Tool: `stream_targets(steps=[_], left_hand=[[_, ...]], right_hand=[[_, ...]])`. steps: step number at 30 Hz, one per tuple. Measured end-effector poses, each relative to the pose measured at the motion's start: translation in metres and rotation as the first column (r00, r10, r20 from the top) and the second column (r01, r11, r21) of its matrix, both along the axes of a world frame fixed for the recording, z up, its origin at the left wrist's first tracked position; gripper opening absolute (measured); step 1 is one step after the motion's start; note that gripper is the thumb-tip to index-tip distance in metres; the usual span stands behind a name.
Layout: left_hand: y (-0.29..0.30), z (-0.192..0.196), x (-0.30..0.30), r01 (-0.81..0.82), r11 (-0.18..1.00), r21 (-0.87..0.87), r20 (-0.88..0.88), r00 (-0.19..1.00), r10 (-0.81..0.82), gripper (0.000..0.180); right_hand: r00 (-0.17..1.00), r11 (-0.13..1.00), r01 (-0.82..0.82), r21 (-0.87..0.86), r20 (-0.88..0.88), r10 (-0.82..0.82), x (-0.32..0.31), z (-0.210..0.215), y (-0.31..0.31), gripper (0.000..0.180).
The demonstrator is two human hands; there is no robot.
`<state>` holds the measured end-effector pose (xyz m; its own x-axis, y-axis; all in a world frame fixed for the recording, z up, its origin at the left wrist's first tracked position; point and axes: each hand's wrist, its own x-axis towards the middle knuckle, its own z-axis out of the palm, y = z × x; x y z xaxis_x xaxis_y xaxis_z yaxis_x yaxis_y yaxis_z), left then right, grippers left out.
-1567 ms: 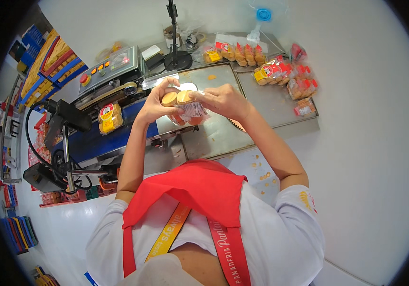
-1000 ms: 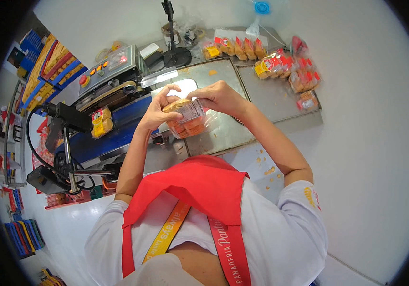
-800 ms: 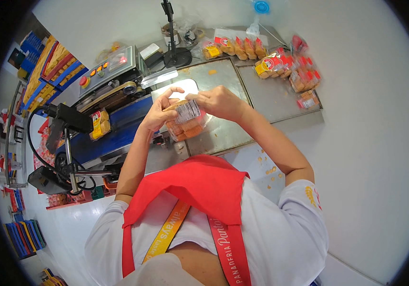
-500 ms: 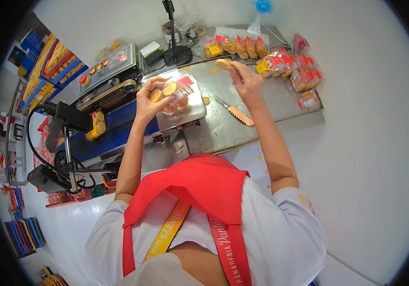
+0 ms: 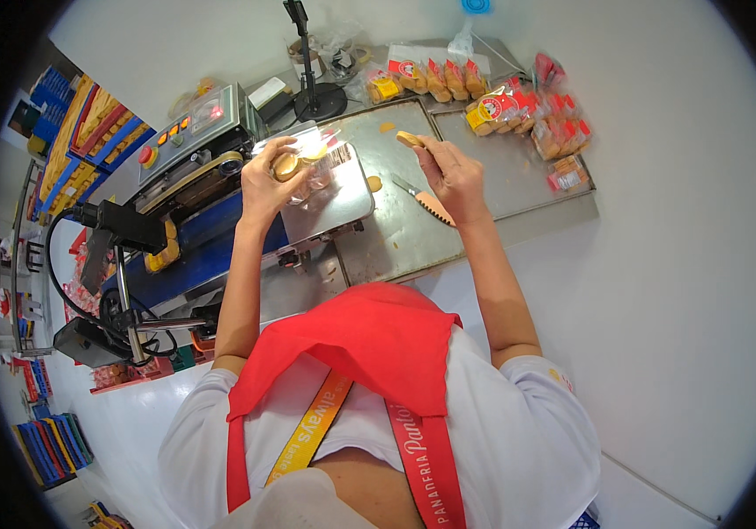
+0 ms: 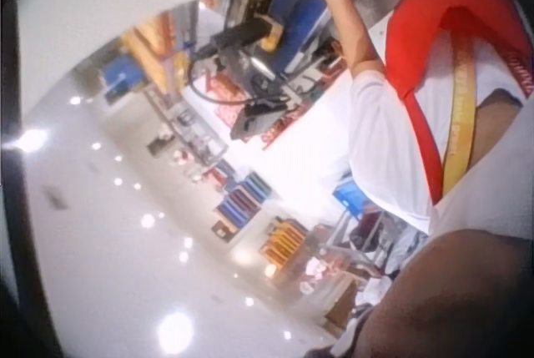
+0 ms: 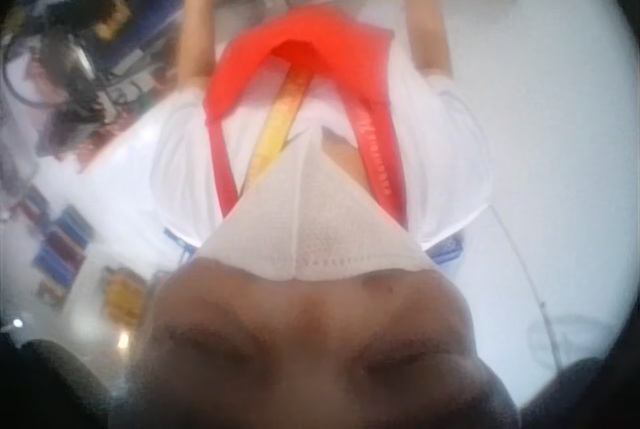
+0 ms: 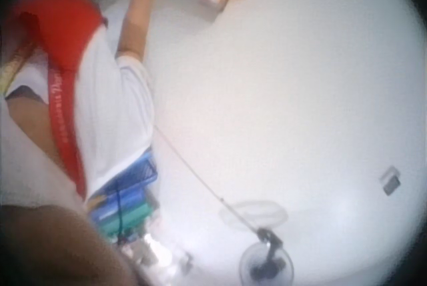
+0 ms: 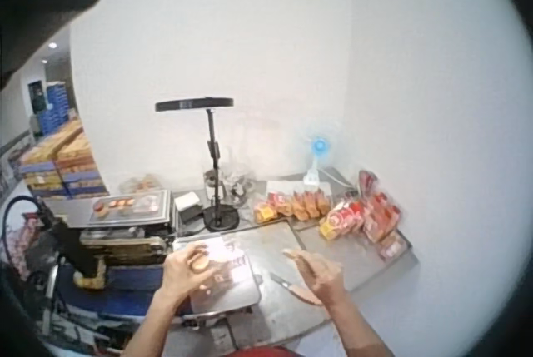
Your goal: The person places buns into clear plastic bags, seals them using a heat-sealing machine, and stacks the packaged buns into a red crate. The person repeats this process for multiple buns throughout the clip.
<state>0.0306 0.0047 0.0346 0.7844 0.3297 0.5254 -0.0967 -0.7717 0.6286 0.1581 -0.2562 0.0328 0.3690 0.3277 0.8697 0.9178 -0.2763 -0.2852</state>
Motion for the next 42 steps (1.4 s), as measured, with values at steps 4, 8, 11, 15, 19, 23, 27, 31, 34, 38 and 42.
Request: stream_targets(steps=[4, 8, 11, 15, 19, 23, 27, 31, 34, 38, 42], left_hand=[[0.002, -0.007, 0.000, 0.050, 0.997, -0.051, 0.044, 0.998, -0.048, 0.039], [0.001, -0.006, -0.005, 0.038, 0.994, -0.099, 0.029, 0.999, -0.035, 0.041], [0.001, -0.006, -0.006, 0.044, 0.996, -0.083, 0.054, 0.998, -0.039, 0.045], [0.001, -0.005, -0.006, 0.018, 0.997, -0.080, 0.033, 0.999, -0.015, 0.051], [-0.006, 0.011, -0.012, -0.135, 0.981, 0.142, 0.164, 0.980, 0.112, 0.051], [-0.047, 0.032, -0.034, 0.017, 0.948, -0.319, 0.147, 0.989, 0.032, 0.038], [-0.091, 0.021, -0.025, 0.248, 0.148, -0.957, 0.154, 0.873, -0.463, 0.027], [-0.090, -0.003, -0.019, 0.251, 0.229, -0.941, 0.133, 0.893, -0.431, 0.030], [-0.086, -0.007, -0.018, 0.272, 0.226, -0.935, 0.164, 0.900, -0.404, 0.028], [-0.091, -0.018, -0.013, 0.305, 0.305, -0.902, 0.167, 0.899, -0.404, 0.021], [-0.097, -0.019, -0.011, 0.272, 0.273, -0.923, 0.151, 0.907, -0.392, 0.020]], right_hand=[[0.986, 1.000, -0.028, 0.001, -0.163, 0.028, 0.004, -0.012, 0.007, 0.012], [0.980, 0.999, -0.040, 0.035, -0.193, 0.046, 0.006, -0.019, 0.015, 0.012], [0.978, 0.997, -0.062, 0.035, -0.198, 0.067, 0.003, -0.019, 0.019, 0.012], [0.982, 0.998, -0.060, -0.018, -0.180, 0.055, 0.004, -0.020, 0.019, 0.013], [0.997, 0.998, -0.044, -0.041, -0.061, 0.041, 0.000, -0.011, 0.016, 0.015], [0.972, 0.992, -0.061, -0.107, 0.218, 0.083, -0.027, 0.015, 0.012, 0.026], [0.921, 0.915, -0.219, -0.338, 0.238, 0.308, -0.053, 0.017, 0.008, 0.037], [0.951, 0.931, -0.307, -0.196, -0.091, 0.295, -0.024, -0.015, -0.002, 0.045], [0.848, 0.927, 0.007, -0.375, -0.490, -0.205, 0.020, -0.088, -0.012, 0.046], [0.844, 0.675, 0.167, -0.718, -0.250, -0.474, 0.013, -0.194, -0.014, 0.051], [0.728, 0.734, 0.027, -0.678, -0.490, -0.480, 0.021, -0.212, -0.009, 0.041]])
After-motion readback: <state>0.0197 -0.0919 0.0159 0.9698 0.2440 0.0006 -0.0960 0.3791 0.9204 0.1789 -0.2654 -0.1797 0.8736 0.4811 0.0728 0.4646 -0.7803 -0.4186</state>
